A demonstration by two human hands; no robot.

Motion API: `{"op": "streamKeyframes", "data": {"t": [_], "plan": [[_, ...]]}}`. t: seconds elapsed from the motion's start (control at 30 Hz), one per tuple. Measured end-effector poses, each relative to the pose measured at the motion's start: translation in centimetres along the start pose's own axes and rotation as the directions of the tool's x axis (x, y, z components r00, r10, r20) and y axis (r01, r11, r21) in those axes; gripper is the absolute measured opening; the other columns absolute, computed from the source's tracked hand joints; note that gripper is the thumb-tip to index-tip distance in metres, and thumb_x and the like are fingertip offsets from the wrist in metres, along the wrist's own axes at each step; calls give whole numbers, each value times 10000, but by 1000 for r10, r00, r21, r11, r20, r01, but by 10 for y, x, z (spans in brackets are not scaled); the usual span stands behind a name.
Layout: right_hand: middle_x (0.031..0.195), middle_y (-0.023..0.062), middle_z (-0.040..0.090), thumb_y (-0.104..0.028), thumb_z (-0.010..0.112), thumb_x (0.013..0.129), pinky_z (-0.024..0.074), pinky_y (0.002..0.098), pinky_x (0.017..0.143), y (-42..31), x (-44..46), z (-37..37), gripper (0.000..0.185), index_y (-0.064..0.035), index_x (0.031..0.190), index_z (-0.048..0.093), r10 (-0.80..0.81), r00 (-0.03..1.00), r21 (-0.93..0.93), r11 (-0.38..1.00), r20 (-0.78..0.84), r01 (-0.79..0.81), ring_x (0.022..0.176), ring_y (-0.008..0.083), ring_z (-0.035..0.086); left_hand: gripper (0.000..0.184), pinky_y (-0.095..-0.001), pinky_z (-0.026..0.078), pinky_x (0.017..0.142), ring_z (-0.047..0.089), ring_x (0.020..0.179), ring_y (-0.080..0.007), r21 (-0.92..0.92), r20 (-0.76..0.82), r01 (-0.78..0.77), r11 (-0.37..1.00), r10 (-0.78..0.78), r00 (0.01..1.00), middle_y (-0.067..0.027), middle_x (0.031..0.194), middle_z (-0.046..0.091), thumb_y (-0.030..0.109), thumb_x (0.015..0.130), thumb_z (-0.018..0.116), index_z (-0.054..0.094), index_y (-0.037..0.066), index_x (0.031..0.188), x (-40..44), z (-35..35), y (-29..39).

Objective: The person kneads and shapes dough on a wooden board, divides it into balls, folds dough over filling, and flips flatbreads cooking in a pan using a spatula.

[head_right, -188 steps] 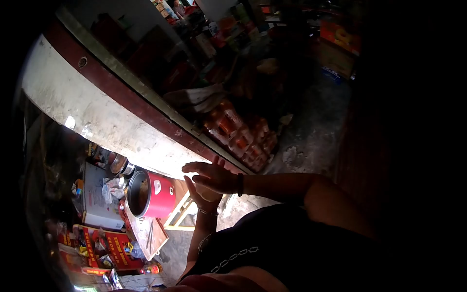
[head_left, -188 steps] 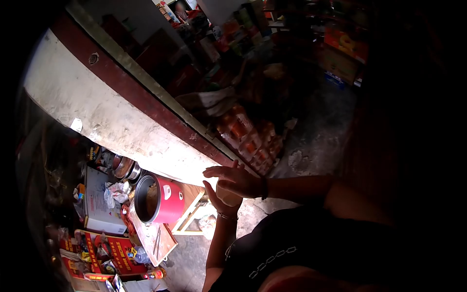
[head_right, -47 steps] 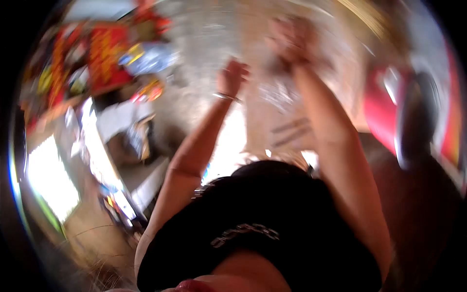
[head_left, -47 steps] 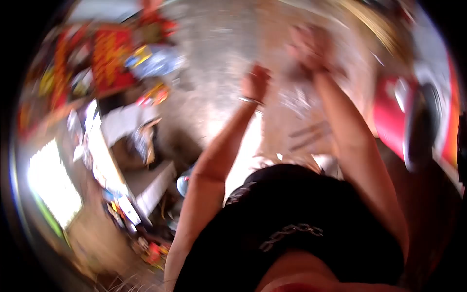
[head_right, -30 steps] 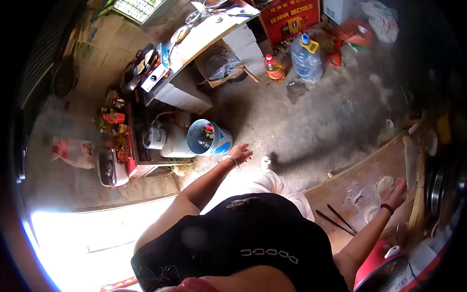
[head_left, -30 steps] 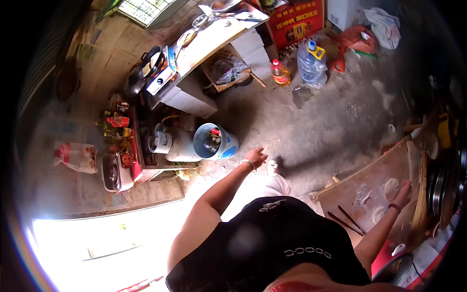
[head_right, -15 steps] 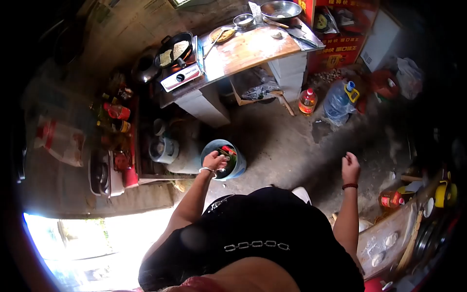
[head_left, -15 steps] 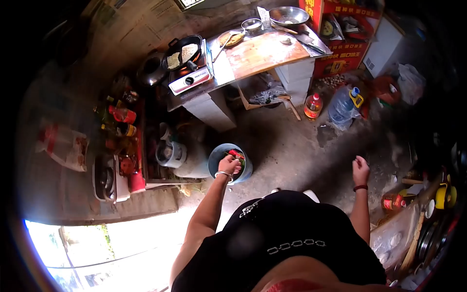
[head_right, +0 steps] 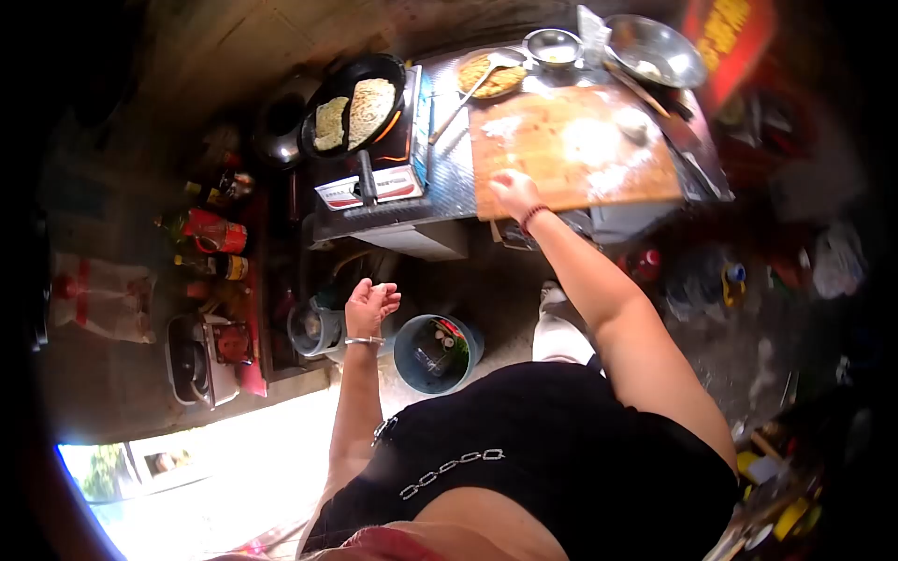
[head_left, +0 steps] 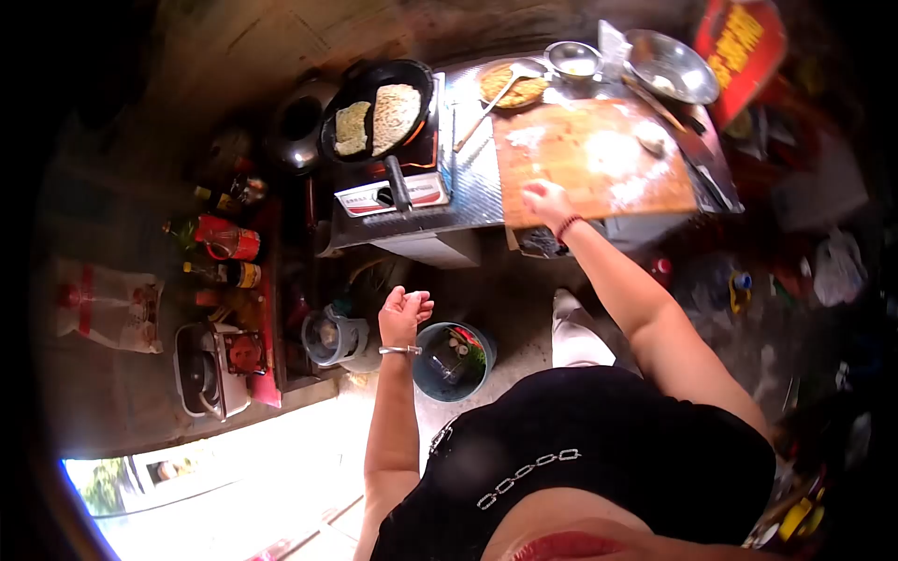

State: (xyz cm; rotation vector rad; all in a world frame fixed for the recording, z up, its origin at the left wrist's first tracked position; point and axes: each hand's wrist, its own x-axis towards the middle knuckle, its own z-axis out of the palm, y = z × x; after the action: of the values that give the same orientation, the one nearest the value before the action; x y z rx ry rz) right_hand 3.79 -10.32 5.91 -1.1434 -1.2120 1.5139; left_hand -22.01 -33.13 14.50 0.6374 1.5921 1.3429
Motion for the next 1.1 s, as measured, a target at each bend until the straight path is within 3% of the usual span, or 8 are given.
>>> {"op": "streamKeyframes", "data": {"t": [0.17,0.3,0.43,0.6,0.9,0.97,1.0,1.1], "plan": [[961,175,654,-282,716,728,504,347,761,-23,160,72,431,30,998,595,92,966,-469,861,-242,-200,879,257,639,228,-272,531,643,639,737,-175,-2,-189,51,999,-50,981,-142,898,641,98,898,532,486,-40,1074,7,16,42],[1018,237,629,-292,747,710,472,357,830,-13,224,113,534,84,1040,563,421,746,-193,792,-516,-580,921,305,624,225,-270,535,635,633,727,-184,-56,-308,106,993,-118,944,-155,889,628,100,899,532,480,-38,1069,7,14,42],[1144,215,585,-250,689,749,460,373,896,2,248,121,484,32,1102,516,531,721,5,807,-445,-591,1025,332,594,210,-266,535,628,635,730,-193,-116,-343,170,979,-200,918,-163,910,621,96,900,530,478,-29,1061,12,7,31],[705,109,510,-125,531,817,500,347,391,-8,237,126,206,13,944,448,500,742,511,823,-447,-247,540,208,584,219,-265,536,614,641,737,-186,-134,-280,239,962,-268,922,-156,908,631,104,904,523,482,-24,1077,55,-9,21],[641,-5,514,-145,562,899,365,203,390,-128,91,29,143,-47,979,496,-9,997,-197,980,-73,-6,461,58,464,255,-209,511,628,625,722,-104,101,-157,-45,994,61,986,-86,895,658,110,923,521,492,-53,1117,155,-38,69],[660,-21,498,-147,558,912,371,194,515,-174,95,-1,261,-19,1139,539,-134,989,-414,898,57,146,575,43,437,236,-206,495,634,613,735,-98,119,-144,-167,979,184,972,-66,868,653,96,914,538,509,-55,1093,174,-40,85],[679,36,536,-138,556,908,413,232,538,-203,100,-9,239,-6,1108,563,-374,897,-693,583,235,424,584,85,492,221,-207,489,636,606,732,-96,122,-137,-265,956,281,950,-65,861,649,88,908,545,522,-56,1073,186,-41,89],[807,154,637,-130,634,822,492,342,608,-301,117,14,274,-17,1067,587,-383,668,-717,20,638,697,718,289,630,173,-212,472,636,582,720,-89,218,-97,-484,848,512,853,-62,842,639,69,889,568,559,-56,1008,215,-42,106]]}}
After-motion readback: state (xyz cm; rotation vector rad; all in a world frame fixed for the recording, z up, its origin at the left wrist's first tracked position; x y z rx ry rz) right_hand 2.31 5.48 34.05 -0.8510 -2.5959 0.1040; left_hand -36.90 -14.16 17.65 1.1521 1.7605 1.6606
